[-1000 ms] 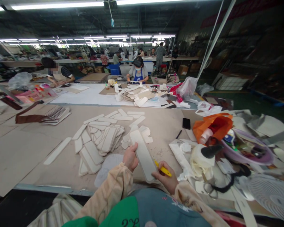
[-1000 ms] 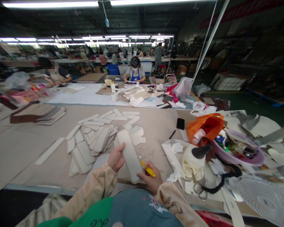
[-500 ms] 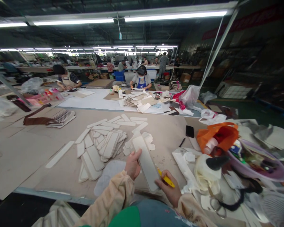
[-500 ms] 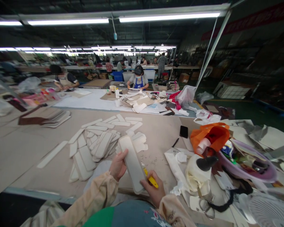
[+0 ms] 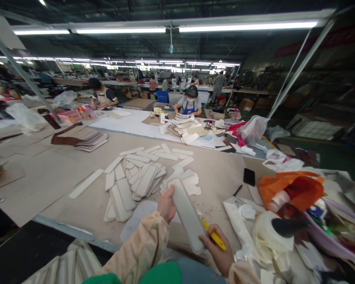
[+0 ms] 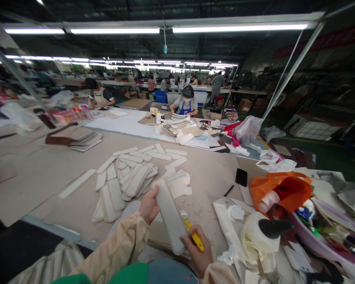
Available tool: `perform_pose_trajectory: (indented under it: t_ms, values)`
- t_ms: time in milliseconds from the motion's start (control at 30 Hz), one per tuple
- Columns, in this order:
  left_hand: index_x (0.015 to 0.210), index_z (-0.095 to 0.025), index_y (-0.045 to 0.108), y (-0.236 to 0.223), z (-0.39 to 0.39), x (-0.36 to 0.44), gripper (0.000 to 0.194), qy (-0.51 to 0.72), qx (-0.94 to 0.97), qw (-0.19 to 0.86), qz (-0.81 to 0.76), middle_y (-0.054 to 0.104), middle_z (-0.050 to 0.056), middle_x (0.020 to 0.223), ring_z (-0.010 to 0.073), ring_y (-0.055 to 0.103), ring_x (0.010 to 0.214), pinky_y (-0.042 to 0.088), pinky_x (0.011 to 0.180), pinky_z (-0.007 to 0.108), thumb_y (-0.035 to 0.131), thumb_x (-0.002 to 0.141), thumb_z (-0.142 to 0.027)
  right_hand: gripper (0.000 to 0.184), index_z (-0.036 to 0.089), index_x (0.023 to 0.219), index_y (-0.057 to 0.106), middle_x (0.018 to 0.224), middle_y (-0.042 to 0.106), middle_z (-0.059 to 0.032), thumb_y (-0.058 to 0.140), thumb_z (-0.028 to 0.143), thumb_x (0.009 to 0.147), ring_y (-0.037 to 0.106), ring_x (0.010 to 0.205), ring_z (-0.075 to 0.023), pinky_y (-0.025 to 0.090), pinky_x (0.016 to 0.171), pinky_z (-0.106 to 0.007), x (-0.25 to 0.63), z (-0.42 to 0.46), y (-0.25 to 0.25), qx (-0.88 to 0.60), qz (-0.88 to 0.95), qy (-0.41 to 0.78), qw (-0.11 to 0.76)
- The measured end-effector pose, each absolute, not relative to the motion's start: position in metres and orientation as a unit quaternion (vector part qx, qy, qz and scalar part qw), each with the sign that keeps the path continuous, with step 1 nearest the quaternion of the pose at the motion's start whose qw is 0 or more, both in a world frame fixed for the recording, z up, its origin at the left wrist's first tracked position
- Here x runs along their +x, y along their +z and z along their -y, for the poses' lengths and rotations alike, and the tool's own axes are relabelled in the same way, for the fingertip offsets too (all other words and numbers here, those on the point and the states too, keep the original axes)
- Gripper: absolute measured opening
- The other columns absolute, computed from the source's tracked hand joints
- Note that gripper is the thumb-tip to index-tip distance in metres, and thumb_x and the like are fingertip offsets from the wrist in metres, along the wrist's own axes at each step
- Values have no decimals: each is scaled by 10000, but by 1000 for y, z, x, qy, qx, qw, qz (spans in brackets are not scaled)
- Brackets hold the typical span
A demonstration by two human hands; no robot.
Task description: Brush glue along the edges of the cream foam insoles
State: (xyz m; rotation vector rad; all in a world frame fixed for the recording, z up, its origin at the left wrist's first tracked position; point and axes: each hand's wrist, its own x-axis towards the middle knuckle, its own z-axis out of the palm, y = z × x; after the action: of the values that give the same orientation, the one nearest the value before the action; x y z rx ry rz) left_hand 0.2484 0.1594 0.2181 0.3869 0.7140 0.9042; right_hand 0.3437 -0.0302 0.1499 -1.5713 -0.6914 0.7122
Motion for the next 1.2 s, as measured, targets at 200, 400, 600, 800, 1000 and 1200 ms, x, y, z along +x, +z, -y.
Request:
perform_pose_trajectory:
  t_ms: [200,400,600,800,1000,1200]
  values:
    - [913,-115,664,189,-123,245,341,317,240,870,-293,732,142,856,293,672,927,519,841,401,797,629,-250,361,239,751,452,617,422,64,719,469,670,394,543,-125,332,506,-236,342,24,147,-692,293,295,590]
    - [933,-99,656,171,-125,238,433,315,205,866,-331,731,145,847,307,671,916,508,833,421,814,581,-295,407,241,792,453,665,509,64,754,458,627,476,548,-114,401,519,-219,335,15,141,-671,305,332,588]
    - [1010,-122,608,162,-180,207,521,314,275,830,-371,725,130,904,272,679,862,528,761,381,795,584,-358,441,242,794,448,804,666,-8,744,524,627,638,698,-178,518,649,-261,333,10,141,-684,270,339,587]
    - [944,-130,581,145,-273,163,533,250,421,744,-455,717,97,801,227,671,701,541,658,357,793,537,-400,382,235,796,486,855,699,-30,691,543,698,671,775,-205,544,759,-293,343,13,137,-698,238,340,584]
    - [881,-159,590,135,-366,146,420,192,533,631,-530,696,39,722,224,663,685,540,641,353,764,570,-381,352,221,813,552,845,701,-40,618,563,764,676,753,-203,555,737,-287,345,16,135,-725,203,347,560]
    - [1052,-150,606,132,-409,149,469,151,667,493,-537,686,102,1003,266,609,1040,478,892,380,684,684,-431,381,191,957,590,810,691,-67,580,539,802,661,723,-217,543,716,-335,346,23,141,-750,186,314,552]
